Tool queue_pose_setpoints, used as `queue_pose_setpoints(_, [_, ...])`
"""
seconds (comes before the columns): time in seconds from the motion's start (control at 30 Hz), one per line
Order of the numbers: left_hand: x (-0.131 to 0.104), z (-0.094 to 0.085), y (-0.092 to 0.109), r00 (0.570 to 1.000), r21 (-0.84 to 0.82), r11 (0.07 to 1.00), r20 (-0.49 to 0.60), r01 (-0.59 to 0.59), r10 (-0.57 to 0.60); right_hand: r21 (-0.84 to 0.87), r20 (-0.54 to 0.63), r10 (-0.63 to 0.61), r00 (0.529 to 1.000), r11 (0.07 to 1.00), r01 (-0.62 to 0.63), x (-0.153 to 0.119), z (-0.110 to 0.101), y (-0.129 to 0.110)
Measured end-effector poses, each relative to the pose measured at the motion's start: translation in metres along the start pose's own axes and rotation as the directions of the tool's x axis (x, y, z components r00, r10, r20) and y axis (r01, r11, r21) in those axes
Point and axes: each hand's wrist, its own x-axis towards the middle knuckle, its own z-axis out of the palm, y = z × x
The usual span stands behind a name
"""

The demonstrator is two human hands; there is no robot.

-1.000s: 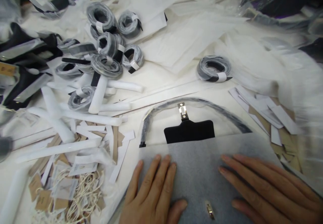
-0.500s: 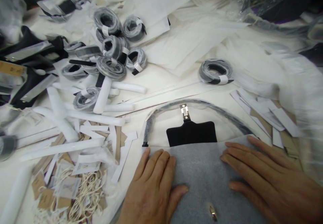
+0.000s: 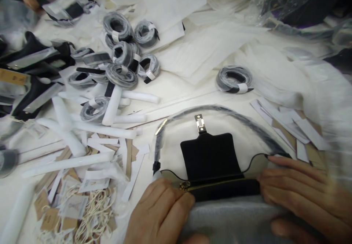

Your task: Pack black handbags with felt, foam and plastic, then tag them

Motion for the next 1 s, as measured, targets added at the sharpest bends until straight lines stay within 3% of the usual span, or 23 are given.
queue_pose_setpoints(0.1, [0.005,0.004,0.0,0.997,0.006,0.998,0.044,0.062,-0.062,-0.048,0.123,0.013,0.992,0.999,-0.007,-0.003,0.002,0.003])
queue_pose_setpoints(0.2, [0.007,0.013,-0.001,0.99,0.101,0.99,0.093,0.097,-0.107,-0.148,0.102,0.045,0.994,0.989,-0.03,0.015,0.011,0.001])
queue_pose_setpoints(0.33, [0.006,0.028,-0.003,0.988,0.231,0.97,0.11,0.079,-0.106,-0.285,0.161,-0.008,0.987,0.957,0.055,0.042,0.022,0.001])
queue_pose_setpoints(0.47, [0.006,0.033,-0.003,0.978,0.315,0.948,0.174,0.054,-0.113,-0.275,0.267,-0.044,0.963,0.954,0.12,0.046,0.026,0.001])
queue_pose_setpoints(0.57, [0.009,0.031,0.001,0.973,0.341,0.94,0.215,0.007,-0.086,-0.259,0.213,-0.067,0.975,0.958,0.122,0.044,0.028,-0.002])
queue_pose_setpoints(0.67, [0.01,0.035,0.009,0.991,0.355,0.933,0.133,-0.056,0.009,-0.221,0.1,-0.166,0.981,0.958,0.184,0.04,0.028,-0.007])
queue_pose_setpoints(0.77, [0.003,0.05,0.021,0.996,0.366,0.927,0.004,-0.081,0.086,-0.169,0.088,-0.26,0.962,0.947,0.271,0.028,0.027,-0.01])
queue_pose_setpoints(0.9, [-0.02,0.073,0.031,0.956,0.339,0.939,-0.29,0.054,0.05,-0.236,0.111,-0.272,0.956,0.927,0.291,0.005,0.027,-0.013])
queue_pose_setpoints(0.93, [-0.026,0.074,0.031,0.955,0.348,0.937,-0.29,0.041,0.066,-0.253,0.128,-0.274,0.953,0.92,0.299,0.001,0.027,-0.014])
queue_pose_setpoints(1.0, [-0.035,0.068,0.03,0.989,0.41,0.908,-0.071,-0.088,0.128,-0.275,0.154,-0.26,0.953,0.915,0.294,-0.005,0.027,-0.017])
